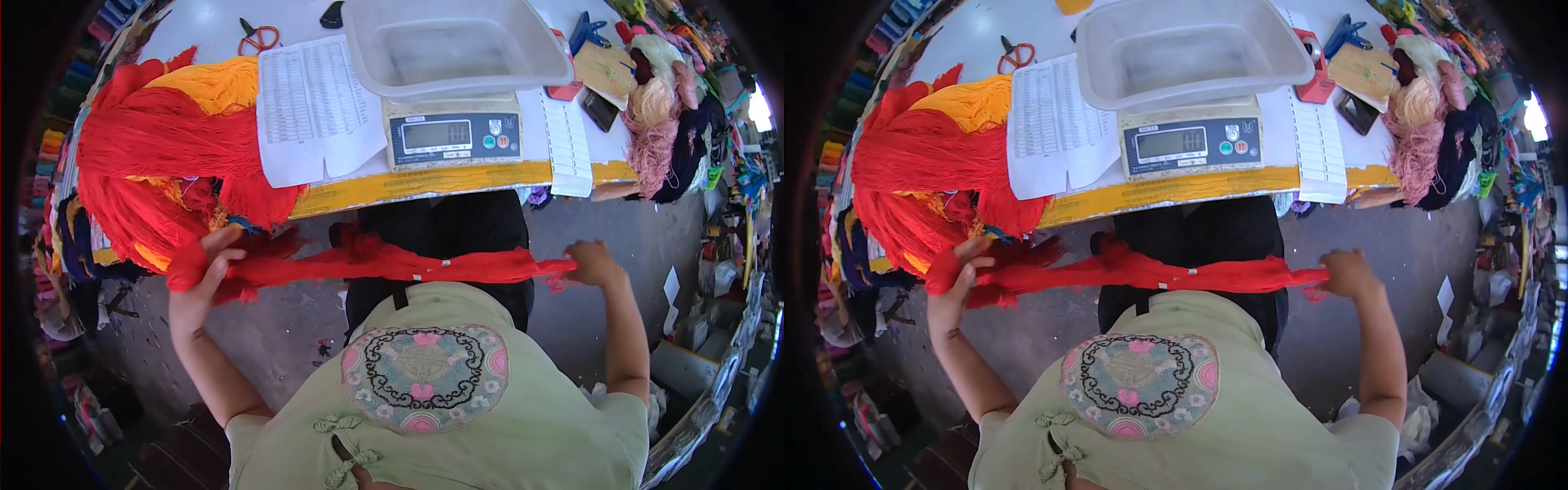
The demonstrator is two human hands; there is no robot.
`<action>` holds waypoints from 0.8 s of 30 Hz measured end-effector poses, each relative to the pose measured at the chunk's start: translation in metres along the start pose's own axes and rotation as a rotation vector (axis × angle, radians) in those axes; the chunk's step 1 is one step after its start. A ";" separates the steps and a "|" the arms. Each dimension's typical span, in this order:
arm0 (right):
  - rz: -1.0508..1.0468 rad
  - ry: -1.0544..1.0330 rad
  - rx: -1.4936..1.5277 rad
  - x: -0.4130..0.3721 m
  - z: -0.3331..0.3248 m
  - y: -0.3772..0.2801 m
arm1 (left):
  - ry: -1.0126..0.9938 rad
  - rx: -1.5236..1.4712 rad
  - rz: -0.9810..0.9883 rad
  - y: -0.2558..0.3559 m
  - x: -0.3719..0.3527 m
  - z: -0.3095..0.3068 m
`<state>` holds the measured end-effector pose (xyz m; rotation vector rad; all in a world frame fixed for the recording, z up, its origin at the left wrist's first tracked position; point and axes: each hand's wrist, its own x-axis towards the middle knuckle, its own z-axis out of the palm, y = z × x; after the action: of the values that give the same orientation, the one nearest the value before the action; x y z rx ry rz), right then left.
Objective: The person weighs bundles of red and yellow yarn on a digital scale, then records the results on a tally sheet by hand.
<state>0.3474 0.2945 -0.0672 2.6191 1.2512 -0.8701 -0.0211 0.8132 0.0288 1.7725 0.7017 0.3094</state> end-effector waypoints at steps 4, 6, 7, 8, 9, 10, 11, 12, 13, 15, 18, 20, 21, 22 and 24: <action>-0.513 0.315 0.374 0.050 -0.077 -0.139 | -0.334 -0.334 0.200 0.036 0.022 0.050; -0.710 0.402 0.776 0.056 -0.106 -0.213 | -0.488 -0.422 0.363 0.059 0.036 0.079; -0.714 0.380 0.924 0.055 -0.118 -0.242 | -0.561 -0.413 0.419 0.074 0.039 0.089; -0.733 0.304 1.127 0.054 -0.131 -0.267 | -0.642 -0.405 0.474 0.088 0.043 0.096; -0.774 0.294 1.173 0.054 -0.140 -0.287 | -0.646 -0.215 0.660 0.097 0.052 0.096; -0.810 0.282 1.218 0.055 -0.148 -0.297 | -0.647 -0.022 0.839 0.105 0.062 0.095; -0.909 0.385 1.092 0.063 -0.147 -0.297 | -0.633 0.047 0.880 0.108 0.064 0.095; -0.999 0.483 0.960 0.076 -0.143 -0.294 | -0.617 0.115 0.923 0.110 0.066 0.094; -0.999 0.422 0.975 0.080 -0.141 -0.291 | -0.591 0.055 0.836 0.106 0.063 0.095; -0.897 0.141 1.140 0.078 -0.138 -0.281 | -0.571 -0.004 0.737 0.094 0.062 0.095; -0.719 -0.079 1.365 0.070 -0.146 -0.270 | -0.600 -0.126 0.652 0.077 0.066 0.098; -0.736 0.016 1.420 0.074 -0.141 -0.265 | -0.606 -0.378 0.520 0.073 0.062 0.110; -0.769 0.101 1.319 0.076 -0.140 -0.263 | -0.574 -0.361 0.515 0.073 0.061 0.114; -0.744 0.140 1.241 0.073 -0.142 -0.261 | -0.543 -0.343 0.509 0.073 0.061 0.119; -0.694 0.218 1.084 0.064 -0.150 -0.259 | -0.463 -0.307 0.448 0.076 0.058 0.129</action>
<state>0.2538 0.5570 0.0589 3.0435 2.3316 -1.8289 0.1173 0.7346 0.0509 1.6066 -0.0769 0.2732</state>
